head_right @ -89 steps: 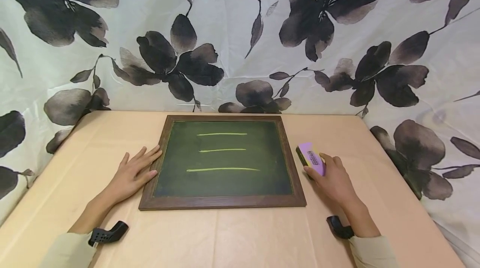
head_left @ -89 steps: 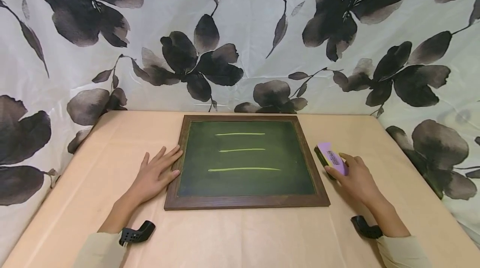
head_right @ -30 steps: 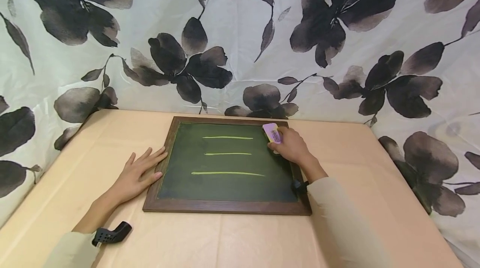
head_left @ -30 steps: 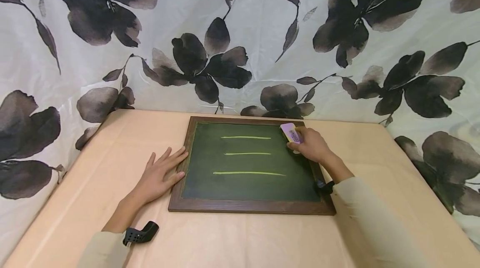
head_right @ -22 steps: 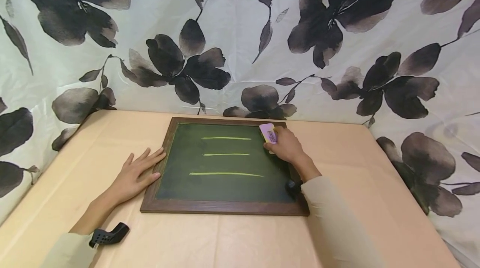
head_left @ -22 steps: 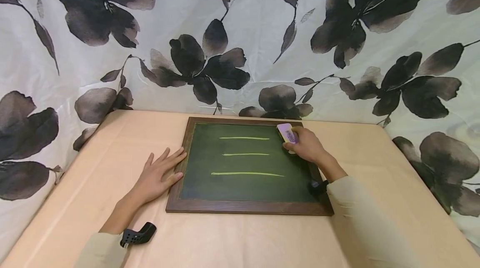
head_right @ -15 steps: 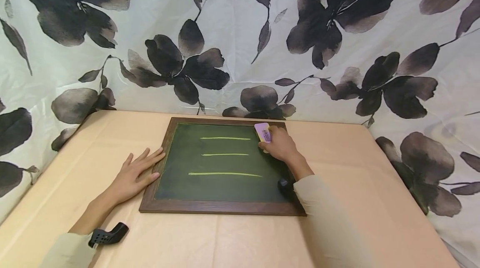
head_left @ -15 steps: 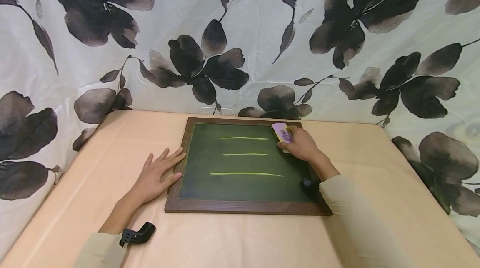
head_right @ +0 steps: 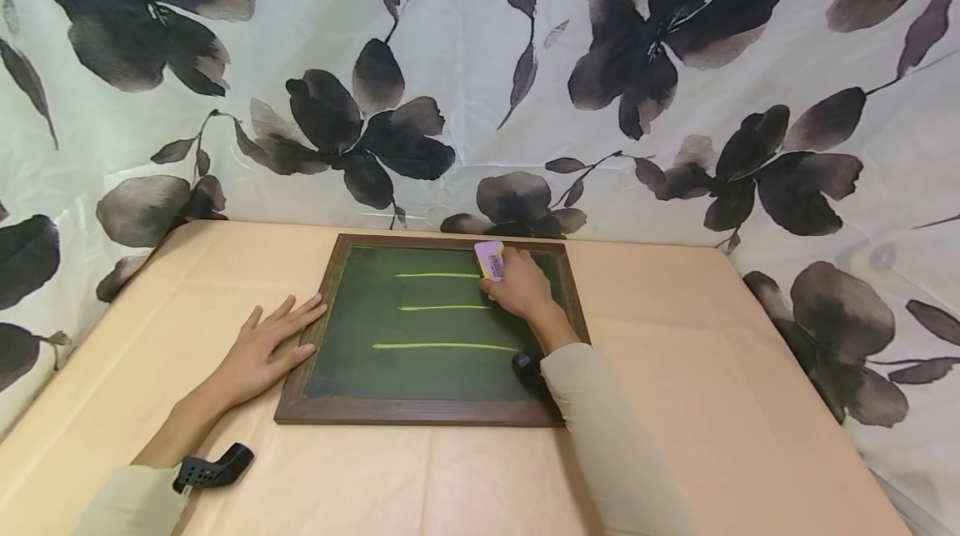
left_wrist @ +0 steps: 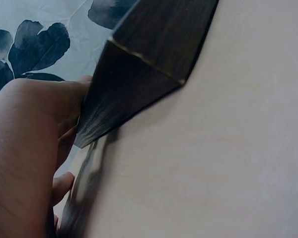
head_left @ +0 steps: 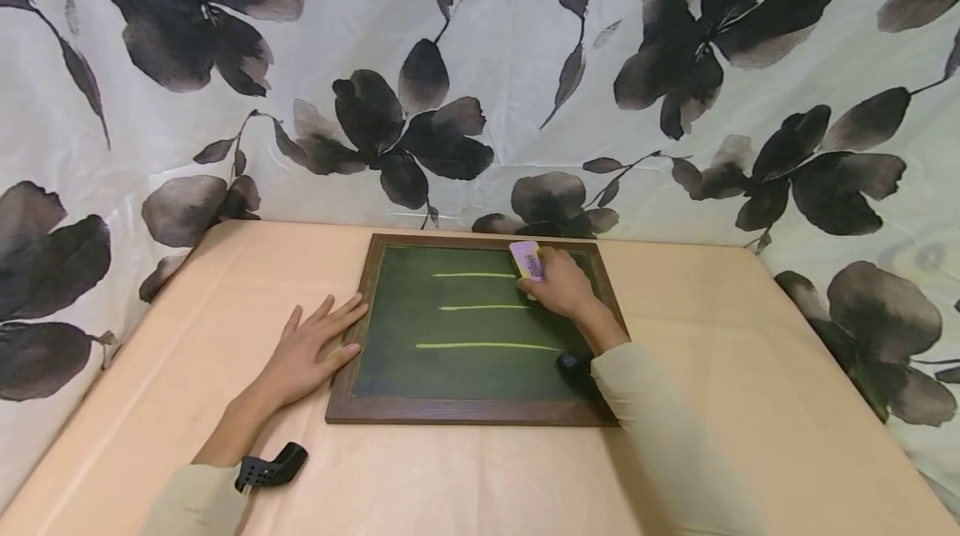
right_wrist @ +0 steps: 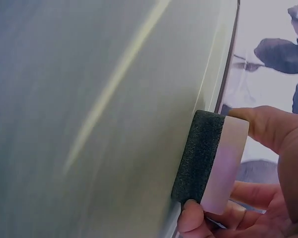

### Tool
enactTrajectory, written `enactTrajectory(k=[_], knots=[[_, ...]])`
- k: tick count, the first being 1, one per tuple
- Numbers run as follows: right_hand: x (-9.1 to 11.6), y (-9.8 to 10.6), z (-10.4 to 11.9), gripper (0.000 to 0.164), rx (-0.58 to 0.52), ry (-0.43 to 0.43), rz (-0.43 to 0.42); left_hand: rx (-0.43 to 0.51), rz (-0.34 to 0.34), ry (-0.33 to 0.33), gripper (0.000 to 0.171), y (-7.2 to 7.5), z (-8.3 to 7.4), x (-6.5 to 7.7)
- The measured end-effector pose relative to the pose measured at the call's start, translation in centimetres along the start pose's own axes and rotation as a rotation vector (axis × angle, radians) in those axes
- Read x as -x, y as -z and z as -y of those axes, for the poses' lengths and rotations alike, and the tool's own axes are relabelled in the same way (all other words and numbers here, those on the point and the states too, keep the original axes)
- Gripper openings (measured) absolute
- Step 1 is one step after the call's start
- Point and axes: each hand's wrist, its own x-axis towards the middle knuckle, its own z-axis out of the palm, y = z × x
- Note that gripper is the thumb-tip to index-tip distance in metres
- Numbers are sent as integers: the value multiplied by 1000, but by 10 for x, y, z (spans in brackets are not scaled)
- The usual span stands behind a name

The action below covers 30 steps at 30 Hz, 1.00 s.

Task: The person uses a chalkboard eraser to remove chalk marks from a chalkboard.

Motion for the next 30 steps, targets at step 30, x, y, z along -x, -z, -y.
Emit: enactTrajectory(k=[30], knots=[[-26,-52,111,65,24,38,74,-3,-10,-10,58,-2,2,0]])
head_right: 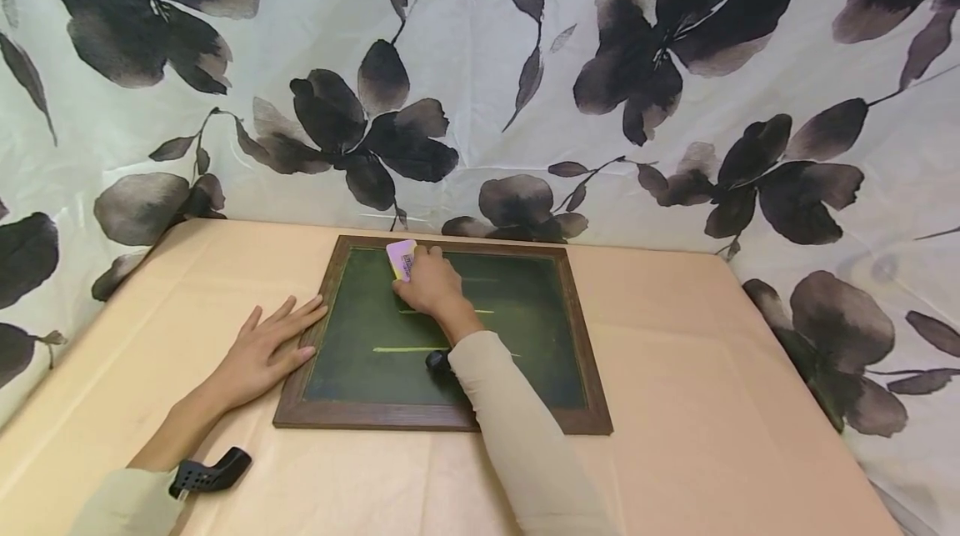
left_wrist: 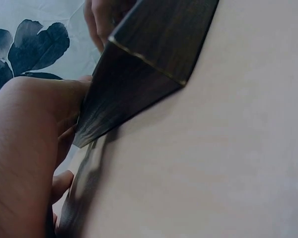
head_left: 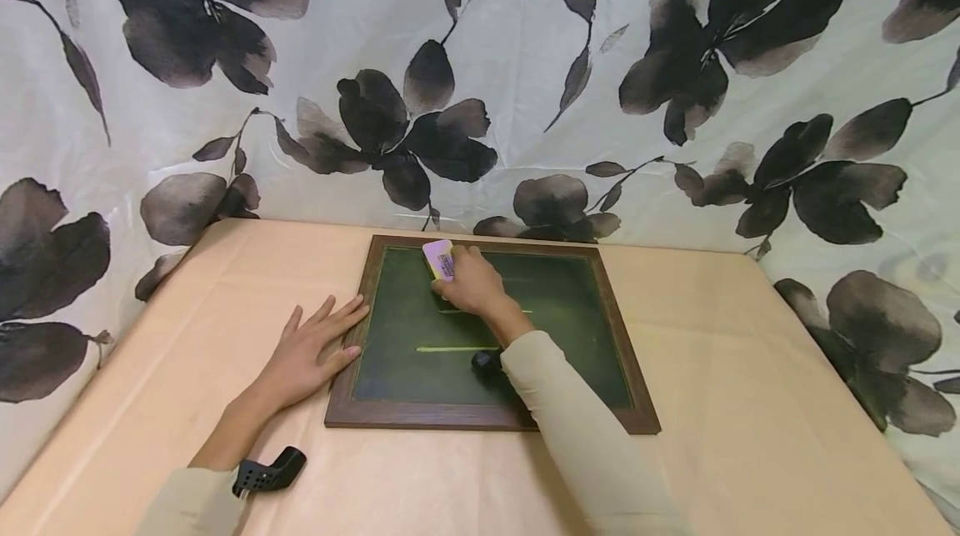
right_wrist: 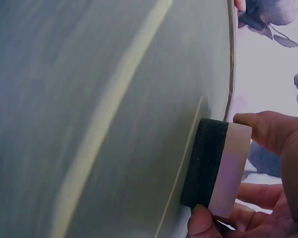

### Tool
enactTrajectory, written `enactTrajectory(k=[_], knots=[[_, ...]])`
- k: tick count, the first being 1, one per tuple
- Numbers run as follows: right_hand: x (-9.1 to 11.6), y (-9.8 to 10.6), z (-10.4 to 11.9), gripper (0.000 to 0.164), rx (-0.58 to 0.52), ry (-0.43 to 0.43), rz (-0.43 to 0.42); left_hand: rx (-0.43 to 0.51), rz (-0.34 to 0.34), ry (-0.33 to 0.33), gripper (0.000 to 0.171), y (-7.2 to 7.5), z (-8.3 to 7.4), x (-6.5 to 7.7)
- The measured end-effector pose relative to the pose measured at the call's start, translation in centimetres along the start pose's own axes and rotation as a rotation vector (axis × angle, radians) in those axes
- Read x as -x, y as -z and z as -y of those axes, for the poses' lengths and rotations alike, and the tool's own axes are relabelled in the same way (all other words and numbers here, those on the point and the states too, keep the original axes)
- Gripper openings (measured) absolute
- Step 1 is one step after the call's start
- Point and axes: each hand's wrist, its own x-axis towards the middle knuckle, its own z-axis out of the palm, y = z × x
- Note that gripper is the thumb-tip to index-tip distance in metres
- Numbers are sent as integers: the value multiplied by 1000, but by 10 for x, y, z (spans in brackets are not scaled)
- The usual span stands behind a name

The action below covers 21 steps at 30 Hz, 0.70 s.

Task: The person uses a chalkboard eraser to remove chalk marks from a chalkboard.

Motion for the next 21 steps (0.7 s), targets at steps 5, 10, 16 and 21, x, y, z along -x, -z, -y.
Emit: enactTrajectory(k=[5,10,16,21], knots=[[0,-1,5,67,10,54,28,2,-1,-9,58,1,0,2],[-1,1,-7,66,-6,169,61,2,4,-8,59,1,1,6],[1,11,-21,64,38,247,104,-6,-4,-21,59,3,1,8],[3,24,-39,64,28,264,178,-10,5,-14,60,3,1,8]])
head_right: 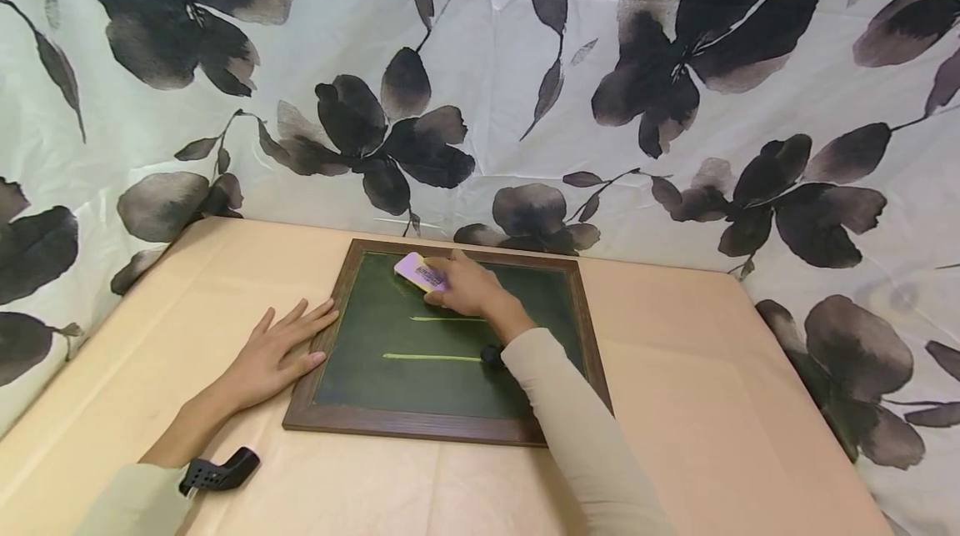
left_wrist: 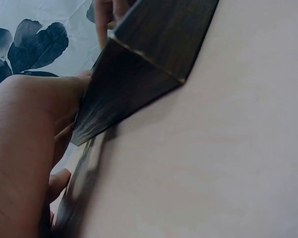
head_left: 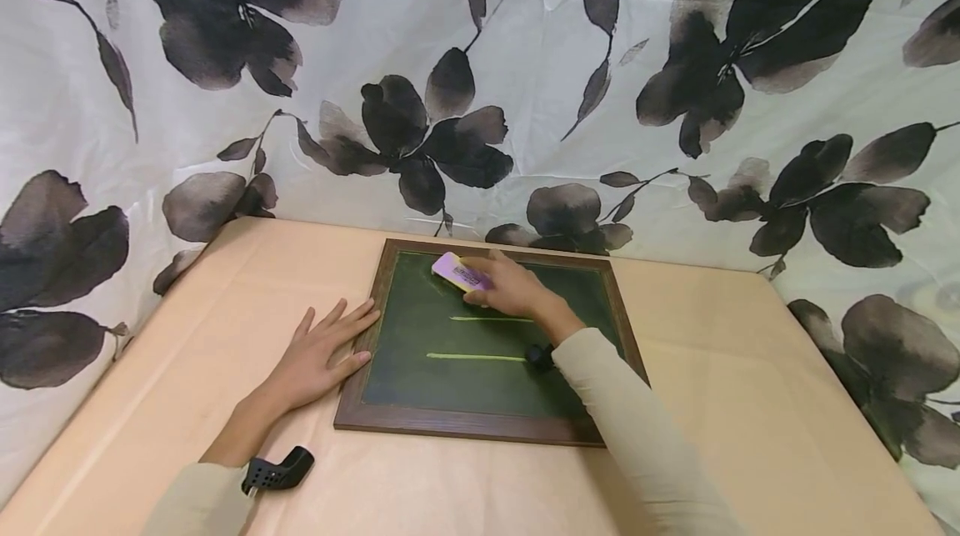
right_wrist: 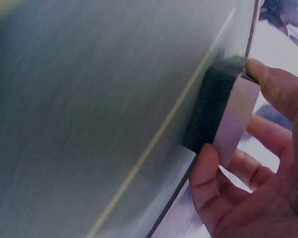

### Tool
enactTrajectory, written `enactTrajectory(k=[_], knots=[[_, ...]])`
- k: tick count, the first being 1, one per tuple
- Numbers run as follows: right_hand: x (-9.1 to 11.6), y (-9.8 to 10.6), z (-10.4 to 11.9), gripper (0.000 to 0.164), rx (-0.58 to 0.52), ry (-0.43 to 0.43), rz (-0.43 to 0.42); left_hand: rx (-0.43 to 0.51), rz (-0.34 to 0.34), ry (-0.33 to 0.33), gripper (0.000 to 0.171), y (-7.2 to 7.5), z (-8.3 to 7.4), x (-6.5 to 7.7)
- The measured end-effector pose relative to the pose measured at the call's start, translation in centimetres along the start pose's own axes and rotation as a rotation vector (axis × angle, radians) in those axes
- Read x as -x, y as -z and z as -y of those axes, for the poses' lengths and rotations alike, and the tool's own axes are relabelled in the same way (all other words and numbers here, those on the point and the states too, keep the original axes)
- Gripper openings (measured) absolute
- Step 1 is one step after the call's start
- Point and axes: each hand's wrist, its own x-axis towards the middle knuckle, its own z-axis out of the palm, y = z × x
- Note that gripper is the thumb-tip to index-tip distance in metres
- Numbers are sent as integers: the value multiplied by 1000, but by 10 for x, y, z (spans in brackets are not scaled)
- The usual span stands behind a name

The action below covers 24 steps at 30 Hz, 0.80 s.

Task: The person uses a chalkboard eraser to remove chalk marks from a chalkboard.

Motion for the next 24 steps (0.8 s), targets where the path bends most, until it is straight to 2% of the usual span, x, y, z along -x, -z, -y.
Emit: enactTrajectory(k=[4,9,18,24], knots=[[11,11,-25,65,-16,-13,37,-6,8,3,60,-1,0,-1],[29,25,-57,65,-23,-36,31,-15,11,5,61,-2,1,-3],[69,45,-128,68,-33,-48,-44,-19,9,31,61,-6,-3,-7],[78,47,-151,66,-95,-20,-95,-27,-10,33,61,-8,-5,-9]])
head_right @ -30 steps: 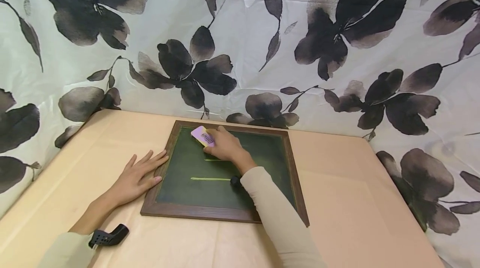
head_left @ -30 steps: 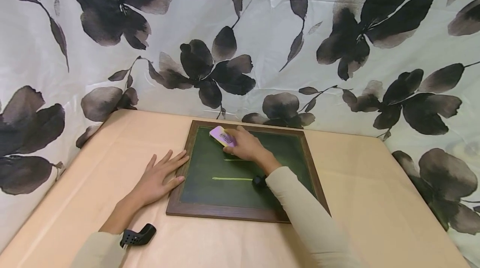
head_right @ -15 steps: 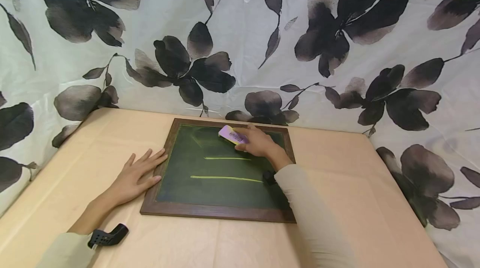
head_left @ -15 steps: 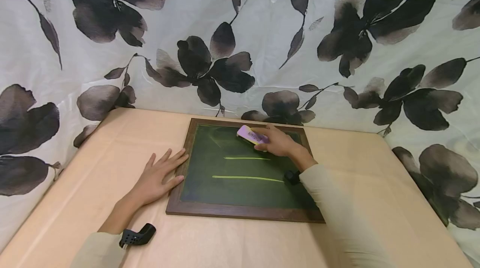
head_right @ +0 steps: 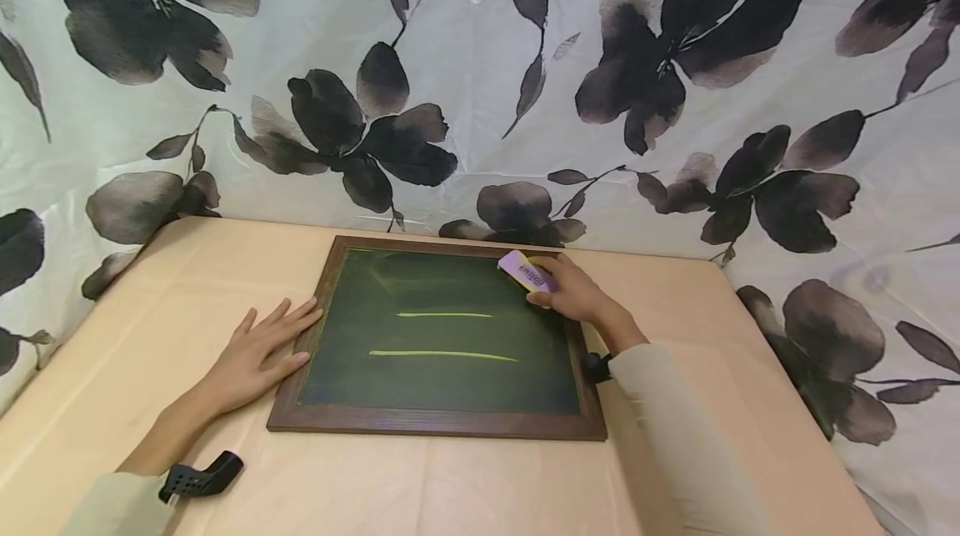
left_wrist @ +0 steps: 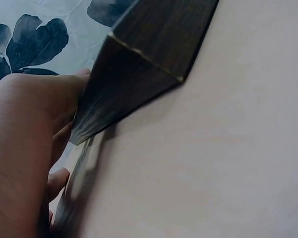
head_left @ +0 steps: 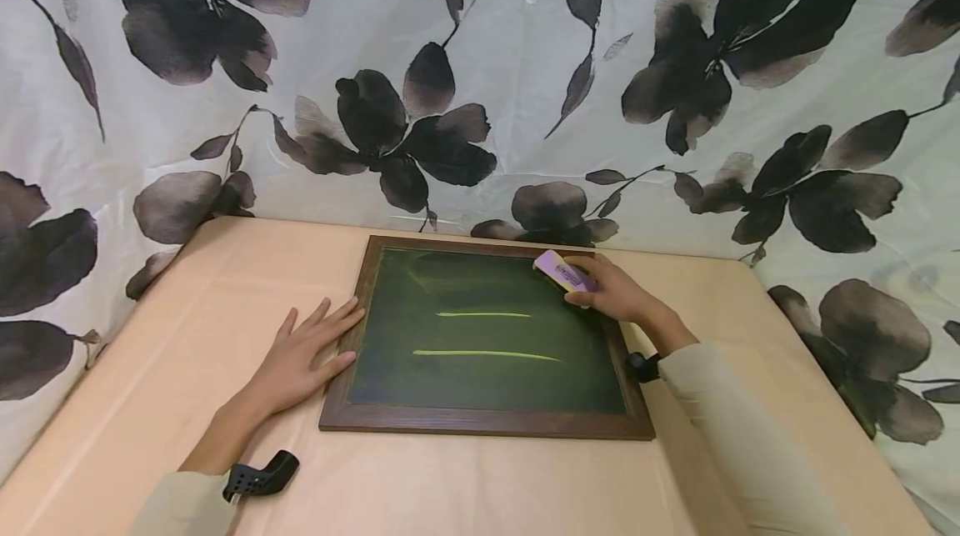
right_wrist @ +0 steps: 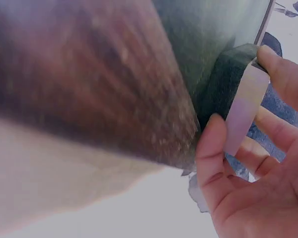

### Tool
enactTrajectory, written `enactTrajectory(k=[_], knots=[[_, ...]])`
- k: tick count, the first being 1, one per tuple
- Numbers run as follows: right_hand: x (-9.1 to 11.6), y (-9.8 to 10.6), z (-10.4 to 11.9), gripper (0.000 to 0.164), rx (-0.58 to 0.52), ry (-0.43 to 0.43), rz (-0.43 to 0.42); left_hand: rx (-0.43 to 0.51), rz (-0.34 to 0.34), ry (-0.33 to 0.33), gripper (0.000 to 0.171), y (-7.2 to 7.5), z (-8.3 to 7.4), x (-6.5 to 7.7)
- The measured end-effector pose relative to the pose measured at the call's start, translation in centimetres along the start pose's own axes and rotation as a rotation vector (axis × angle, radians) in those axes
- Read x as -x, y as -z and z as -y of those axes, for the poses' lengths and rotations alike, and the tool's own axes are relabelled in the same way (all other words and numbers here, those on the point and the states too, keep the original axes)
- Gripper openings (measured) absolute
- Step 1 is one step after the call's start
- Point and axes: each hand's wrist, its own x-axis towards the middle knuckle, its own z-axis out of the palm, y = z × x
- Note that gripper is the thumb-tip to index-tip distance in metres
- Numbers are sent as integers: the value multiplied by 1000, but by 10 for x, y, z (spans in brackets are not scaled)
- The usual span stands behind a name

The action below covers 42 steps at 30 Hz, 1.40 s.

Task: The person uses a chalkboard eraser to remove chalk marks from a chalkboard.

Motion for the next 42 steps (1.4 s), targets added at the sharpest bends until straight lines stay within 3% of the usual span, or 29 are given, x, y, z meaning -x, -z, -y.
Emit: enactTrajectory(k=[10,16,27,36,42], knots=[[-3,-8,-3,61,-121,-13,-49,17,-4,-8,60,3,1,4],[-12,-14,3,58,-220,-16,-37,21,-13,-17,59,6,4,5],[-46,-34,50,59,-188,0,-5,49,-19,-11,59,6,5,7],[-78,-57,97,59,-235,44,64,67,-21,-16,59,0,6,3],[-98,-79,130,59,-178,58,59,63,-23,-29,59,-3,5,1]])
